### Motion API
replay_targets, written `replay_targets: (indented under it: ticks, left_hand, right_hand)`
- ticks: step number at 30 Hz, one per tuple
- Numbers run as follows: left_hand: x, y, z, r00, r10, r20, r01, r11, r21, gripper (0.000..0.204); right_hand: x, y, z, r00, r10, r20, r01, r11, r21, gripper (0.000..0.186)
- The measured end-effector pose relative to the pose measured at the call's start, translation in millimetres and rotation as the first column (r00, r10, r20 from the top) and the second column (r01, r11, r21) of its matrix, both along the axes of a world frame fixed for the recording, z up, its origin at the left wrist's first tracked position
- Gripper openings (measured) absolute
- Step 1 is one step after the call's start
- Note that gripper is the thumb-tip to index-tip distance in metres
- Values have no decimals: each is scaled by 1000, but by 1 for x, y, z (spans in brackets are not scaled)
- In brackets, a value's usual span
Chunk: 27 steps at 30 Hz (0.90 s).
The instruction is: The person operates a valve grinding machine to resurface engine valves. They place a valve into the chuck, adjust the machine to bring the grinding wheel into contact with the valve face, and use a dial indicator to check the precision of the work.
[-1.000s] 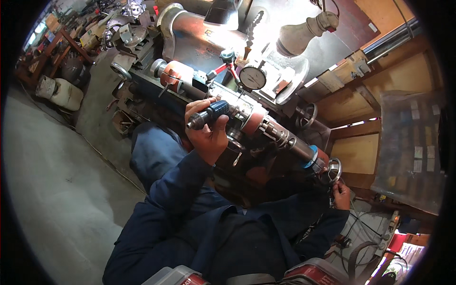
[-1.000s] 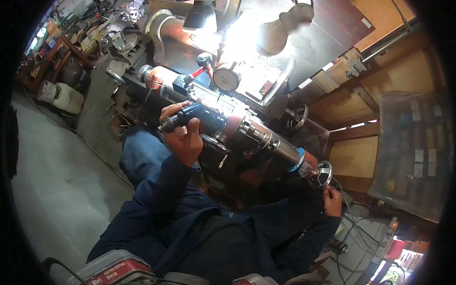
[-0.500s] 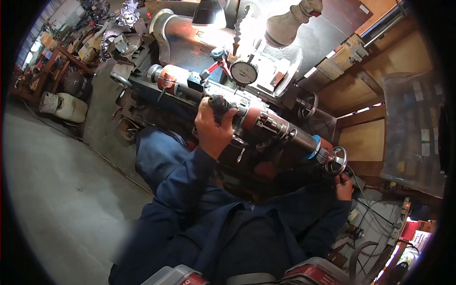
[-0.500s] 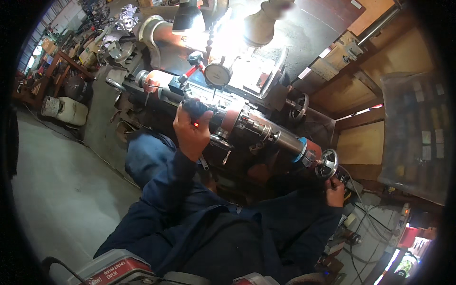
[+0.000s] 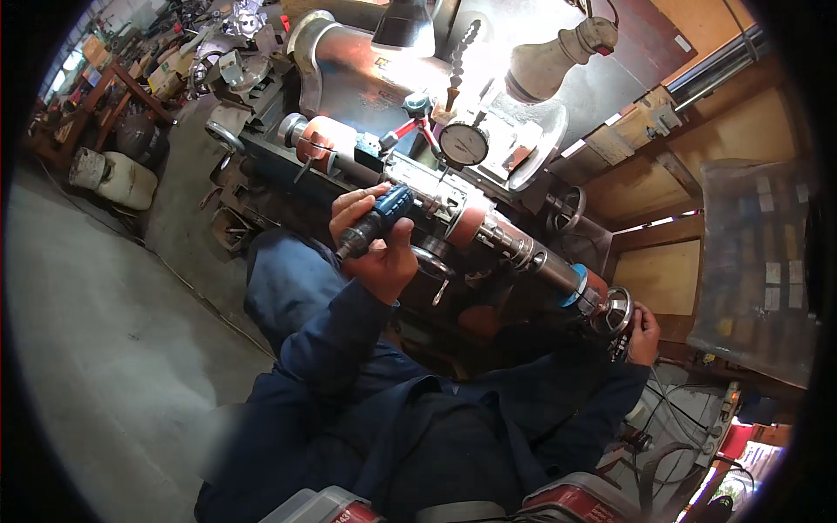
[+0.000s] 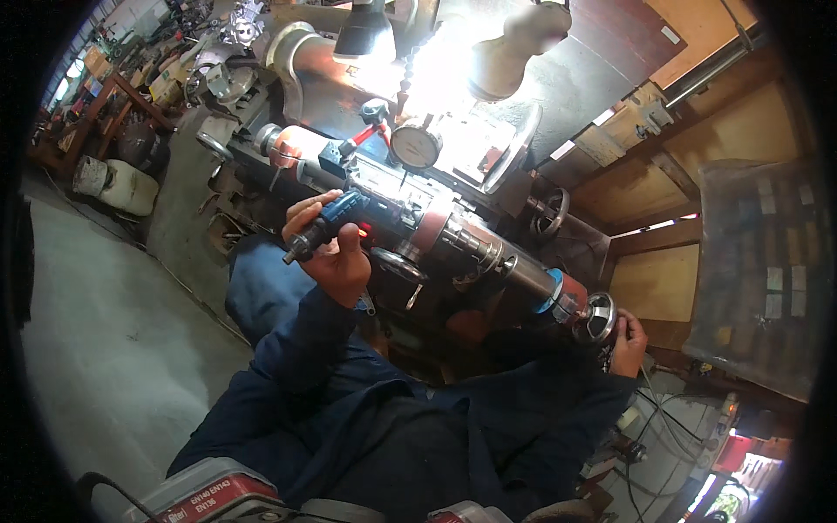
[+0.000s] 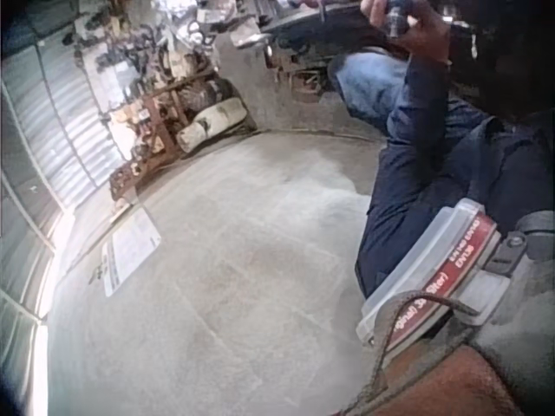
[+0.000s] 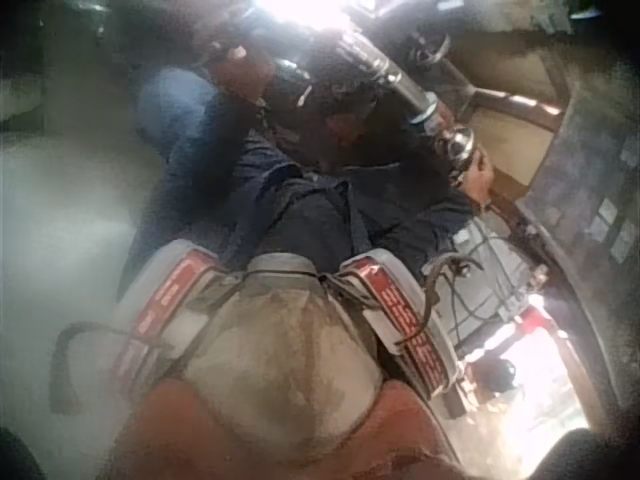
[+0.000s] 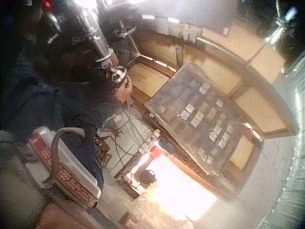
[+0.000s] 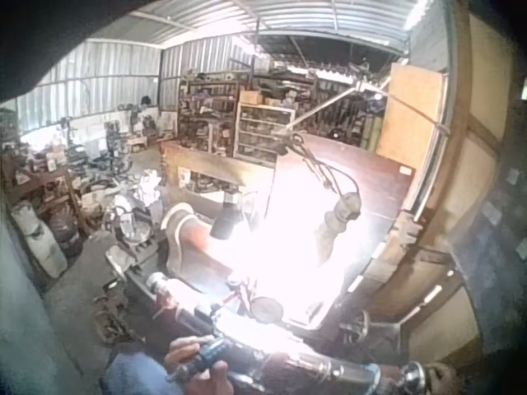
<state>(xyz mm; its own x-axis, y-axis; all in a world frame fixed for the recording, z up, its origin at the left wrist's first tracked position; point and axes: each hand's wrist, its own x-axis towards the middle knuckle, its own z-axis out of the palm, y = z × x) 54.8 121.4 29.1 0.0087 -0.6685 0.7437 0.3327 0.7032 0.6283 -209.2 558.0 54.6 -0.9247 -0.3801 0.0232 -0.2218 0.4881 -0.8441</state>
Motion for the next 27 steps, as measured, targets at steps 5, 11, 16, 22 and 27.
replay_targets:
  ticks: [5,11,16,22,27]
  left_hand:
    - [0,2,-3,999,-29,22,29,999,-24,50]
    - [-3,3,-3,1000,-28,4,28,1000,-12,50]
    - [-1,1,-7,1000,-24,6,24,1000,-10,50]
    - [-3,5,-7,998,-59,17,59,998,0,49]
    - [-7,5,-7,997,-69,25,69,998,-2,48]
  right_hand:
    - [-24,-18,-33,983,-29,-182,51,992,118,23]
    - [-10,11,-55,964,265,7,-265,961,83,21]
    - [10,40,-10,969,226,98,-244,818,521,26]
    - [-18,14,-4,995,95,-17,-92,985,148,23]
    - [-54,6,-55,982,42,183,-19,991,-130,19]
